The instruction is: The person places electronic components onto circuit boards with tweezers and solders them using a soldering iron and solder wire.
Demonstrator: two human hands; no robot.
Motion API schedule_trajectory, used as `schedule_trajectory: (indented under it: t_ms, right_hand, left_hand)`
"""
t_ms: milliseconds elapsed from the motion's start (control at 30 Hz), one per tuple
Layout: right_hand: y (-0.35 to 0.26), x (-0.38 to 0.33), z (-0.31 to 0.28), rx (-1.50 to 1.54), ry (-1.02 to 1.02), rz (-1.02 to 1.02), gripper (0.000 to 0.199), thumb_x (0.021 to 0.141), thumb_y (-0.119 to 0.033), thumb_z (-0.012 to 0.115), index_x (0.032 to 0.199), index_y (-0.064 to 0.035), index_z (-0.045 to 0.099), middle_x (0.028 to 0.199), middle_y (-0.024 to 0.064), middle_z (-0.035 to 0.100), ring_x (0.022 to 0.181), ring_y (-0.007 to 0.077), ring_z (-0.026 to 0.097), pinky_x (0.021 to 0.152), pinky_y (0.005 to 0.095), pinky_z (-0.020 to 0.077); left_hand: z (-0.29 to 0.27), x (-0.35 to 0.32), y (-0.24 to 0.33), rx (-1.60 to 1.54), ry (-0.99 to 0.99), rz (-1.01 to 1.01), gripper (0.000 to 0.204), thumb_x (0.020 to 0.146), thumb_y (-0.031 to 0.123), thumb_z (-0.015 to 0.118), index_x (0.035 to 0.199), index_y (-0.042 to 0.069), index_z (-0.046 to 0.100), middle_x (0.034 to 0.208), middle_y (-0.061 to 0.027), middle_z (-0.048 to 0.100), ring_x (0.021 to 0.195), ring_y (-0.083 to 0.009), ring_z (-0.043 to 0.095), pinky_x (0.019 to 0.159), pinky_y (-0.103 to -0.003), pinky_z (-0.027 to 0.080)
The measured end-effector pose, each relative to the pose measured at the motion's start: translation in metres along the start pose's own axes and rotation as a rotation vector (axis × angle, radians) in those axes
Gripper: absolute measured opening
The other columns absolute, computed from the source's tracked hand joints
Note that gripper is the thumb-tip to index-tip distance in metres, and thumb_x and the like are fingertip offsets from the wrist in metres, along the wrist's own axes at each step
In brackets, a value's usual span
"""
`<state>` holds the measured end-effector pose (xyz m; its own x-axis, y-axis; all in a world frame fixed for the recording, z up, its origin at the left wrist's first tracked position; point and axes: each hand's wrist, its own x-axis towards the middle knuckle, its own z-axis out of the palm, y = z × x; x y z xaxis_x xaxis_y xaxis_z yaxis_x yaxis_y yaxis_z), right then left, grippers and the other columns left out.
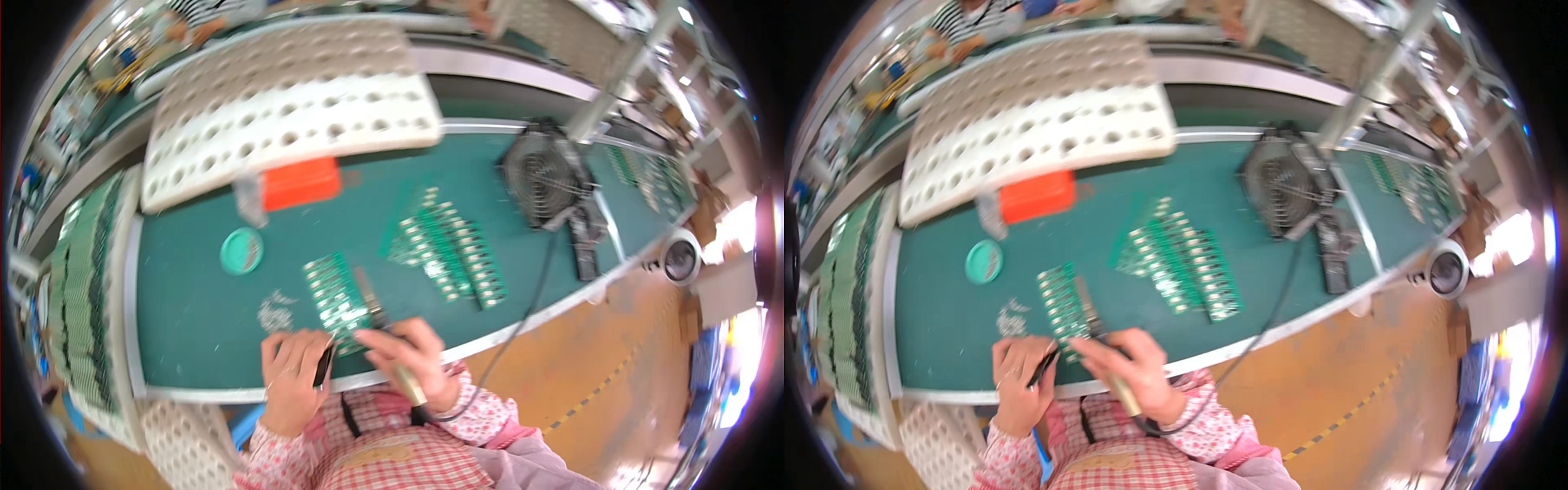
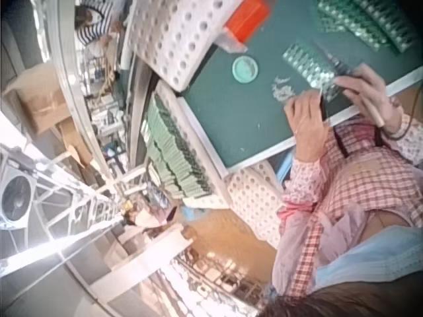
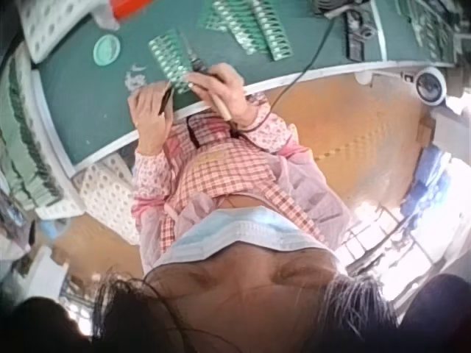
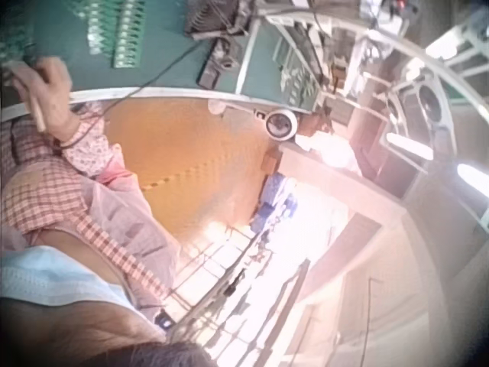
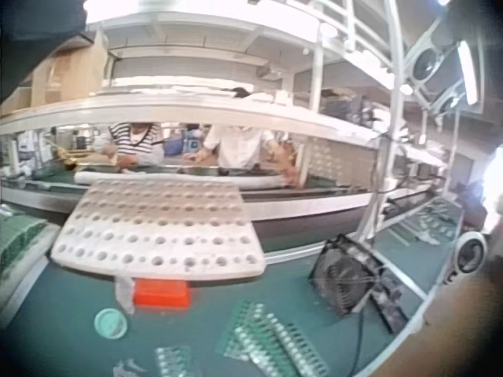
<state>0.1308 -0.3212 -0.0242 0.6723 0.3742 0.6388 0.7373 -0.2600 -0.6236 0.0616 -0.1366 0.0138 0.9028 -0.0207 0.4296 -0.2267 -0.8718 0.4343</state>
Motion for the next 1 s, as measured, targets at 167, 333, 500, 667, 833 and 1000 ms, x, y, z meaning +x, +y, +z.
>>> schedule_trajectory:
  t_ms: [167,333,500,667,833,1000]
  right_hand:
    - [0.003,-0.009,0.002,-0.024,-0.127,-0.048,0.040,0.081,-0.020,0.074,0.120,-0.0184,0.067,0.093,0.0064,0.053,0.084,0.0264,0.057,0.072,0.0389,0.0439]
    - [0.001,-0.014,-0.009,0.055,-0.209,-0.119,0.033,0.084,-0.016,0.066,0.117,-0.0140,0.062,0.090,0.0071,0.049,0.085,0.0263,0.055,0.079,0.0382,0.0441]
    - [0.005,-0.011,-0.010,0.207,-0.296,-0.112,0.022,0.084,-0.013,0.062,0.106,-0.0153,0.063,0.091,0.0066,0.050,0.089,0.0270,0.056,0.081,0.0372,0.0441]
    - [0.005,-0.001,-0.003,0.064,-0.064,0.064,0.035,0.072,-0.013,0.081,0.104,-0.0173,0.069,0.092,0.0060,0.057,0.085,0.0263,0.059,0.073,0.0377,0.0473]
    - [-0.007,0.006,0.001,-0.184,-0.148,0.090,0.049,0.073,-0.014,0.084,0.119,-0.0168,0.066,0.100,0.0091,0.056,0.087,0.0298,0.059,0.077,0.0405,0.0478]
    - [-0.011,0.004,0.006,-0.206,-0.210,0.119,0.052,0.074,-0.012,0.083,0.123,-0.0151,0.064,0.099,0.0093,0.055,0.088,0.0298,0.058,0.078,0.0406,0.0473]
  left_hand:
    - [-0.006,-0.003,0.004,0.148,-0.207,0.246,0.047,0.063,0.002,0.072,0.109,0.004,0.061,0.106,-0.0100,0.066,0.103,-0.0291,0.063,0.093,-0.048,0.041]
    - [-0.017,-0.002,0.008,0.222,-0.284,0.292,0.050,0.057,0.001,0.072,0.106,0.006,0.060,0.104,-0.0060,0.066,0.104,-0.0255,0.063,0.095,-0.047,0.039]
    - [-0.022,-0.024,-0.005,0.210,-0.322,0.289,0.023,0.083,0.007,0.063,0.105,0.009,0.063,0.100,-0.0077,0.067,0.098,-0.0273,0.063,0.092,-0.046,0.042]
    - [-0.029,-0.023,-0.008,-0.021,-0.148,-0.046,0.021,0.079,-0.002,0.071,0.096,0.009,0.066,0.096,-0.0051,0.070,0.090,-0.0249,0.063,0.088,-0.039,0.043]
    - [-0.015,-0.024,-0.028,-0.075,0.161,-0.313,0.012,0.085,0.003,0.071,0.096,0.009,0.069,0.096,-0.0030,0.072,0.086,-0.0229,0.065,0.088,-0.036,0.042]
    - [-0.008,-0.021,-0.036,-0.066,0.228,-0.328,0.011,0.087,0.003,0.070,0.097,0.008,0.069,0.098,-0.0035,0.072,0.086,-0.0231,0.064,0.086,-0.036,0.043]
